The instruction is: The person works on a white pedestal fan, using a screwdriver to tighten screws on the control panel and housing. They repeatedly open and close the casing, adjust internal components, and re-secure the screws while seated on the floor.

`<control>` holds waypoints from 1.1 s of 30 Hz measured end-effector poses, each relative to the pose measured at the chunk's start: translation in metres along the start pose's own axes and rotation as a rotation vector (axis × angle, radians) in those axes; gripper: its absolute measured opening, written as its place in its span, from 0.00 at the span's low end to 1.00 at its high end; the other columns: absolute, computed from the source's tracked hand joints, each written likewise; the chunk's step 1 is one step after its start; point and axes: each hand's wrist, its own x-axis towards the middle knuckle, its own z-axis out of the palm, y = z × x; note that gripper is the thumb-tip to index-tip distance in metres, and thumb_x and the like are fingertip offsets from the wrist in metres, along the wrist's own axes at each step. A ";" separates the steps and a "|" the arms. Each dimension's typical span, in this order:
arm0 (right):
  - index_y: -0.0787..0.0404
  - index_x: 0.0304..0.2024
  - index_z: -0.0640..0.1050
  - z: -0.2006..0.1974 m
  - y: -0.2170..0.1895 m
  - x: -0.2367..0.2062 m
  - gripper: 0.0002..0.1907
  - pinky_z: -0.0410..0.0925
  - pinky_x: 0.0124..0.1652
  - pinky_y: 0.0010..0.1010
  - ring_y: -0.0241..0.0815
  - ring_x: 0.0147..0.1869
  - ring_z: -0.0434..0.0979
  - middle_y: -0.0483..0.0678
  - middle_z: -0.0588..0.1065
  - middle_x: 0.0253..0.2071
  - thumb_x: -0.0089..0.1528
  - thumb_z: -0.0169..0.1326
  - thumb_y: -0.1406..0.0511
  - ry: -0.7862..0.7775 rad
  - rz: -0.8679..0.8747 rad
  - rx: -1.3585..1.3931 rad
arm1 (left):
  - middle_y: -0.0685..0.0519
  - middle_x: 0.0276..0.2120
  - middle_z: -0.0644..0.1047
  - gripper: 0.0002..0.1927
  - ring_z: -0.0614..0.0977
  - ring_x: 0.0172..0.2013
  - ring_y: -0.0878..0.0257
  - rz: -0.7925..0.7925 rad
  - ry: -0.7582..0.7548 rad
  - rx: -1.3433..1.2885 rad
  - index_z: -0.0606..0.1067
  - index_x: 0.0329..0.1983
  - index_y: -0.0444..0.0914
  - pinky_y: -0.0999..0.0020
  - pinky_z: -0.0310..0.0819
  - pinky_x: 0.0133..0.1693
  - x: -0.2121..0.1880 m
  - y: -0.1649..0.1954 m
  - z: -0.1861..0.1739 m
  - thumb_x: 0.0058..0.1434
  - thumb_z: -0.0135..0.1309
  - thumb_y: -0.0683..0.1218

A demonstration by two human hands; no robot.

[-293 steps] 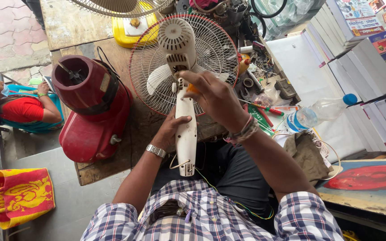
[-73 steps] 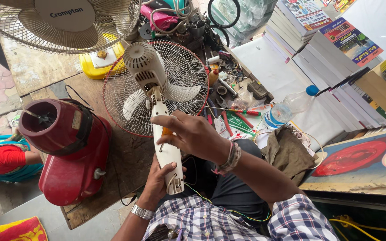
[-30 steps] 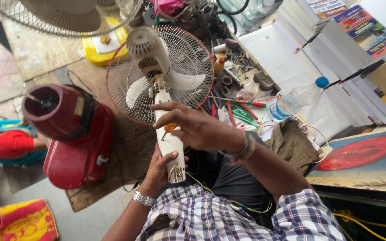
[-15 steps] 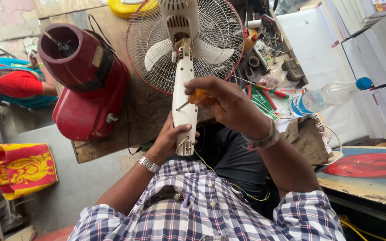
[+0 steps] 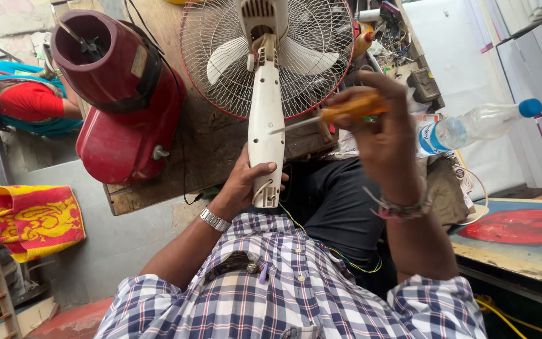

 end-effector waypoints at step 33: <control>0.59 0.68 0.63 0.002 -0.004 -0.012 0.28 0.79 0.54 0.32 0.43 0.59 0.82 0.54 0.79 0.54 0.70 0.59 0.75 0.045 0.041 -0.195 | 0.38 0.48 0.73 0.51 0.86 0.37 0.48 0.001 0.008 -0.002 0.47 0.74 0.41 0.53 0.89 0.35 0.001 0.000 0.004 0.52 0.64 0.45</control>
